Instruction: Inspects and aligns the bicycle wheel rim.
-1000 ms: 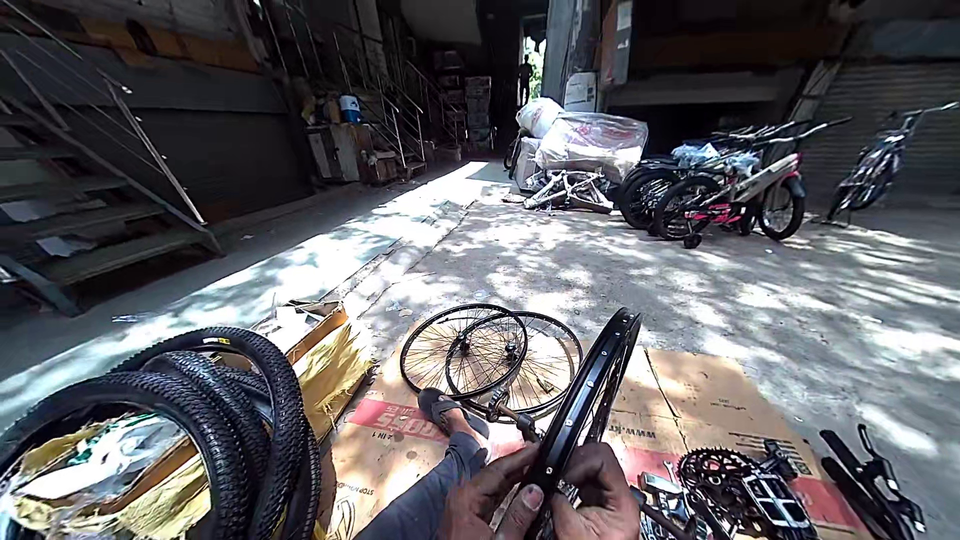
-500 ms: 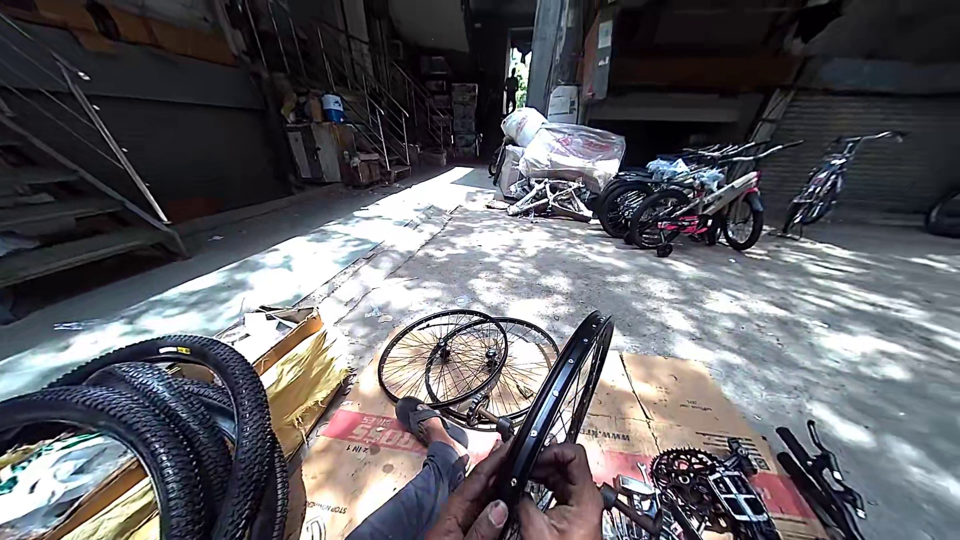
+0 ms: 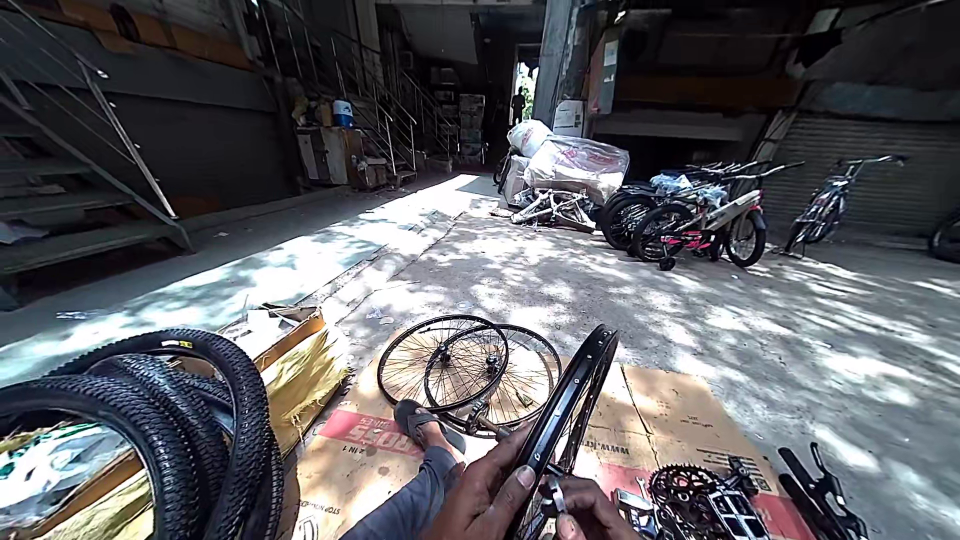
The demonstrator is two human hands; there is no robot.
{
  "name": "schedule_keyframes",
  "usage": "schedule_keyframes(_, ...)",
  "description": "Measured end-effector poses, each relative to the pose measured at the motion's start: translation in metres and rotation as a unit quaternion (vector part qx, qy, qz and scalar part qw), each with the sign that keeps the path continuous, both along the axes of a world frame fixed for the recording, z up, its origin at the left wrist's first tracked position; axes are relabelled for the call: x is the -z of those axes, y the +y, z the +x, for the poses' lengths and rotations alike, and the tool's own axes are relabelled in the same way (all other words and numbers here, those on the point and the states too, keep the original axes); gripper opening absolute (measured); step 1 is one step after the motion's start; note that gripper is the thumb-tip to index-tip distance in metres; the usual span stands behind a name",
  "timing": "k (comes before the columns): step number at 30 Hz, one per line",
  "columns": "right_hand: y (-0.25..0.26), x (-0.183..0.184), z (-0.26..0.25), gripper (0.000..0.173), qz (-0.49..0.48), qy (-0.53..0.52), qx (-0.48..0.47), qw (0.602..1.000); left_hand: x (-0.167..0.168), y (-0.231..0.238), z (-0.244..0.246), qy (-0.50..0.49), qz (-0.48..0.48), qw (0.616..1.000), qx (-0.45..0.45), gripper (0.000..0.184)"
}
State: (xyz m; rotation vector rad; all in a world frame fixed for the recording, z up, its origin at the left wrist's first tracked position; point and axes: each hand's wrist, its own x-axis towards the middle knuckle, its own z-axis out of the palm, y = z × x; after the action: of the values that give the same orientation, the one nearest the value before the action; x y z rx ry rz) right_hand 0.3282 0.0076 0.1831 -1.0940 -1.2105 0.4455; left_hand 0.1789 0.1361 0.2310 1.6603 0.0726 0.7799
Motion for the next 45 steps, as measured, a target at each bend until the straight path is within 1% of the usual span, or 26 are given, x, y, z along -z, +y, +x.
schedule_keyframes(2, 0.004, -0.006, 0.009, 0.019, -0.034, -0.118, 0.113, 0.986, 0.004, -0.004, -0.003, -0.015, -0.017, 1.0, 0.005, 0.047)
schedule_keyframes(3, 0.007, -0.01, 0.013, 0.02, -0.064, -0.184, 0.138, 0.971, 0.007, -0.006, -0.003, -0.022, -0.021, 1.0, 0.005, 0.047)
schedule_keyframes(5, 0.015, -0.016, 0.018, 0.019, -0.065, -0.241, 0.105, 0.963, 0.01, -0.006, -0.004, -0.033, -0.031, 0.999, 0.005, 0.047)
schedule_keyframes(8, 0.029, -0.025, 0.011, 0.015, 0.035, -0.143, 0.033, 0.989, 0.011, -0.007, -0.006, -0.045, -0.043, 0.998, 0.002, 0.046)
schedule_keyframes(11, 0.039, -0.027, 0.003, 0.049, 0.055, -0.006, 0.007, 0.998, 0.011, -0.01, -0.008, -0.045, -0.066, 0.997, -0.008, 0.045)
schedule_keyframes(12, 0.041, -0.028, 0.003, 0.051, 0.058, 0.014, 0.011, 0.998, 0.012, -0.01, -0.008, -0.047, -0.072, 0.996, -0.011, 0.046)
schedule_keyframes(14, 0.045, -0.026, -0.006, 0.041, 0.067, 0.003, 0.078, 0.995, 0.014, -0.007, -0.006, -0.061, -0.079, 0.995, -0.021, 0.049)
schedule_keyframes(16, 0.054, -0.019, -0.02, 0.029, 0.089, -0.044, 0.191, 0.977, 0.013, -0.006, -0.004, -0.064, -0.081, 0.994, -0.033, 0.053)
schedule_keyframes(18, 0.066, -0.014, -0.029, 0.028, 0.11, -0.048, 0.269, 0.956, 0.009, -0.008, -0.002, -0.056, -0.09, 0.994, -0.039, 0.053)
schedule_keyframes(20, 0.078, -0.016, -0.031, 0.021, 0.122, -0.05, 0.319, 0.939, 0.004, -0.008, 0.0, -0.053, -0.093, 0.994, -0.032, 0.051)
schedule_keyframes(22, 0.082, -0.017, -0.029, 0.022, 0.124, -0.04, 0.323, 0.937, 0.004, -0.007, 0.0, -0.047, -0.098, 0.993, -0.045, 0.051)
schedule_keyframes(25, 0.075, -0.018, -0.026, 0.027, 0.082, -0.009, 0.259, 0.962, 0.003, -0.011, -0.003, -0.034, -0.114, 0.988, -0.102, 0.05)
schedule_keyframes(26, 0.07, -0.018, -0.024, 0.026, 0.037, -0.026, 0.239, 0.97, 0.006, -0.013, -0.004, -0.036, -0.112, 0.986, -0.118, 0.048)
schedule_keyframes(28, 0.058, -0.018, -0.016, 0.016, -0.061, -0.069, 0.162, 0.983, 0.015, -0.017, -0.008, -0.044, -0.09, 0.985, -0.137, 0.039)
schedule_keyframes(29, 0.053, -0.021, -0.007, 0.015, -0.089, -0.067, 0.061, 0.992, 0.02, -0.018, -0.01, -0.05, -0.08, 0.985, -0.144, 0.035)
schedule_keyframes(30, 0.048, -0.025, 0.008, 0.02, -0.099, -0.052, -0.076, 0.991, 0.025, -0.02, -0.012, -0.059, -0.073, 0.985, -0.148, 0.031)
schedule_keyframes(32, 0.046, -0.031, 0.038, 0.039, -0.103, -0.023, -0.325, 0.94, 0.035, -0.022, -0.018, -0.072, -0.061, 0.986, -0.14, 0.028)
schedule_keyframes(33, 0.047, -0.034, 0.047, 0.045, -0.118, -0.007, -0.401, 0.908, 0.039, -0.021, -0.02, -0.074, -0.054, 0.987, -0.13, 0.029)
schedule_keyframes(34, 0.049, -0.037, 0.051, 0.041, -0.141, 0.022, -0.442, 0.886, 0.043, -0.019, -0.022, -0.078, -0.049, 0.989, -0.116, 0.031)
schedule_keyframes(35, 0.05, -0.04, 0.051, 0.034, -0.16, 0.062, -0.448, 0.878, 0.044, -0.017, -0.023, -0.079, -0.043, 0.991, -0.097, 0.033)
schedule_keyframes(37, 0.046, -0.041, 0.04, 0.028, -0.153, 0.128, -0.394, 0.897, 0.04, -0.014, -0.024, -0.069, -0.039, 0.996, -0.046, 0.041)
schedule_keyframes(39, 0.038, -0.034, 0.013, 0.037, -0.093, 0.162, -0.245, 0.951, 0.03, -0.016, -0.024, -0.025, -0.07, 0.997, 0.013, 0.054)
schedule_keyframes(41, 0.043, -0.012, -0.014, 0.034, 0.019, 0.118, -0.063, 0.991, 0.021, -0.017, -0.025, 0.015, -0.098, 0.993, 0.065, 0.066)
schedule_keyframes(43, 0.061, 0.008, -0.035, 0.021, 0.127, 0.058, 0.125, 0.982, 0.015, -0.016, -0.021, 0.028, -0.094, 0.993, 0.068, 0.067)
schedule_keyframes(44, 0.069, 0.012, -0.041, 0.019, 0.155, 0.044, 0.185, 0.969, 0.015, -0.015, -0.019, 0.03, -0.085, 0.994, 0.063, 0.067)
schedule_keyframes(45, 0.073, 0.014, -0.044, 0.02, 0.169, 0.038, 0.214, 0.961, 0.014, -0.014, -0.018, 0.036, -0.082, 0.994, 0.056, 0.066)
